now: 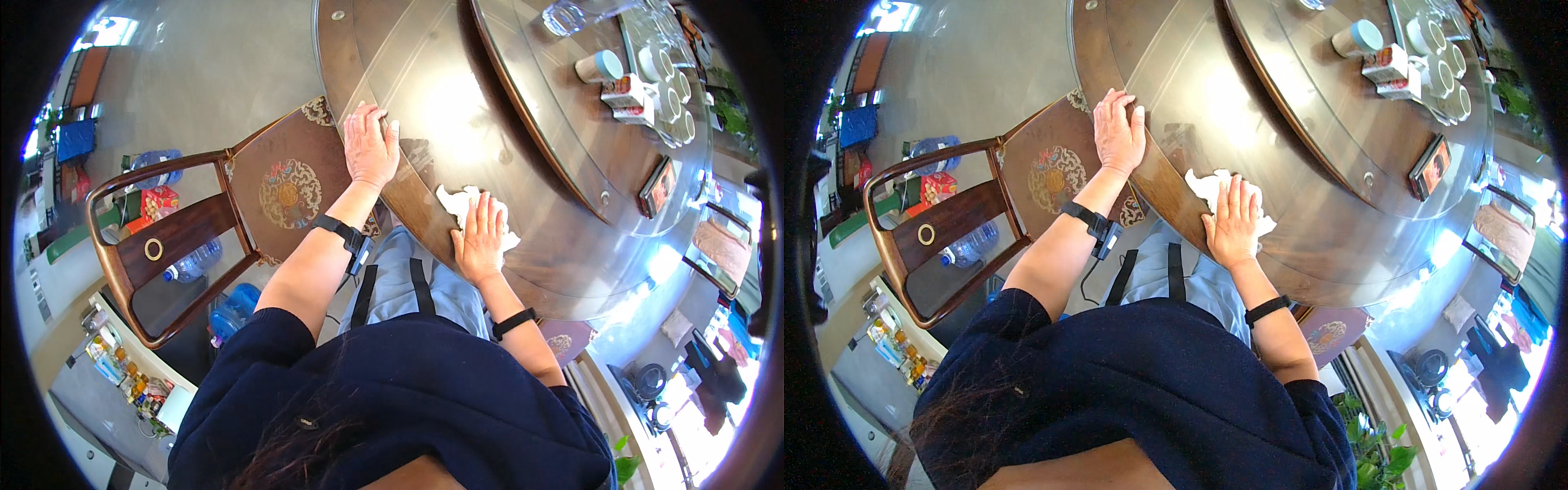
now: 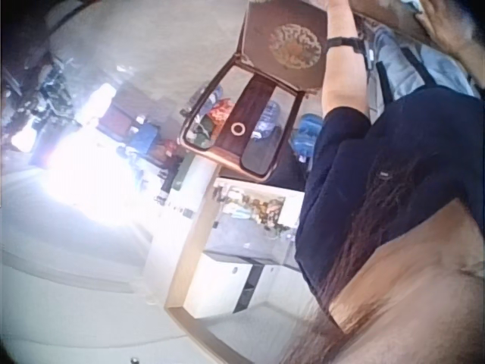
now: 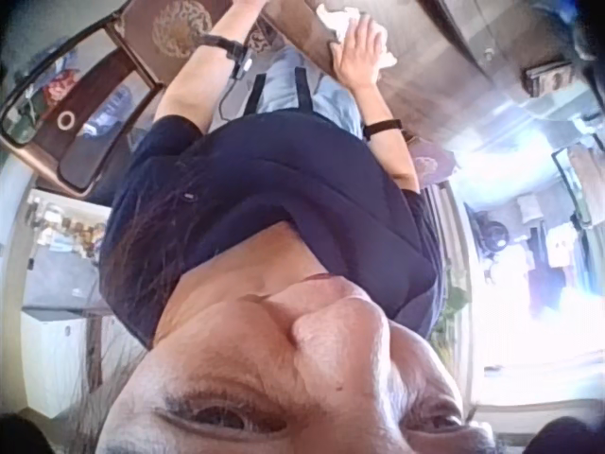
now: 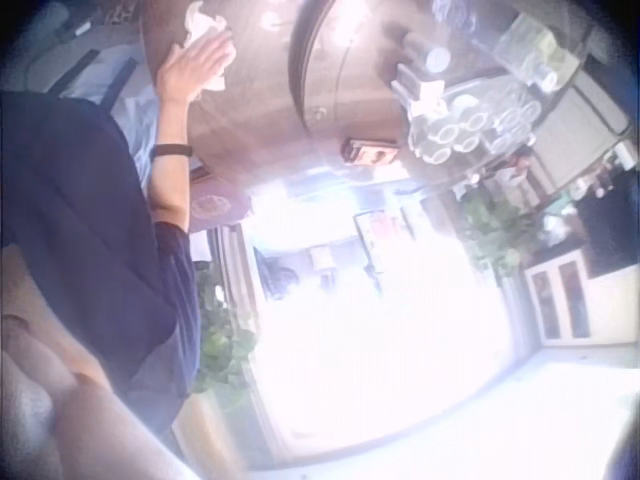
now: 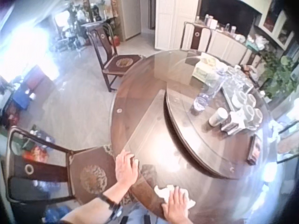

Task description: The person wipes a round wooden dining table with a white cloth, moving items like a phone and water bottle aside. They retrieve a tray of cups and glasses from a nearby counter, place it on the table, and continue wiping the surface thoroughly.

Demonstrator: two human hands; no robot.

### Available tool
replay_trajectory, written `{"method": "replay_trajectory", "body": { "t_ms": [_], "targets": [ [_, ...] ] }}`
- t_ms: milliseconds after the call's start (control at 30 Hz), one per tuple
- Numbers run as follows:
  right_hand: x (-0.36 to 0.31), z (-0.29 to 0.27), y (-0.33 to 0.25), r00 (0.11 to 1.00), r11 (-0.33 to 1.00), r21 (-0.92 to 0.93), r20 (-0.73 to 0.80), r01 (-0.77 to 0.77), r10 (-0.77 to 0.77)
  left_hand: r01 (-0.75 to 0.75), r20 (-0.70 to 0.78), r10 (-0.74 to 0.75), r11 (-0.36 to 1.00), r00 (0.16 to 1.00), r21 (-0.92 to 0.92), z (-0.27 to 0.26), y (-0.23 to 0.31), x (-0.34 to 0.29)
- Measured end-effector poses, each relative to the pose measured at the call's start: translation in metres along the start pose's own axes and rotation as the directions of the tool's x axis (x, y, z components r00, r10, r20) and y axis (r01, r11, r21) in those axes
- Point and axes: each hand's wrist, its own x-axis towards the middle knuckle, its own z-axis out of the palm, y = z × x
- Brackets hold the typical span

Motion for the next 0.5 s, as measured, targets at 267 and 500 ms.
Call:
{"method": "replay_trajectory", "body": {
  "t_ms": [267,500],
  "targets": [
    [0.258,-0.050,0.006,0.965,0.994,0.088,-0.247,-0.070,0.090,0.060,0.053,-0.058,0.997,0.997,-0.038,-0.006,0.004,0.003],
    [0.304,-0.046,0.015,0.959,0.991,0.126,-0.285,0.038,0.000,0.023,0.010,-0.023,0.999,1.000,-0.023,-0.005,0.004,0.002]
  ]
}}
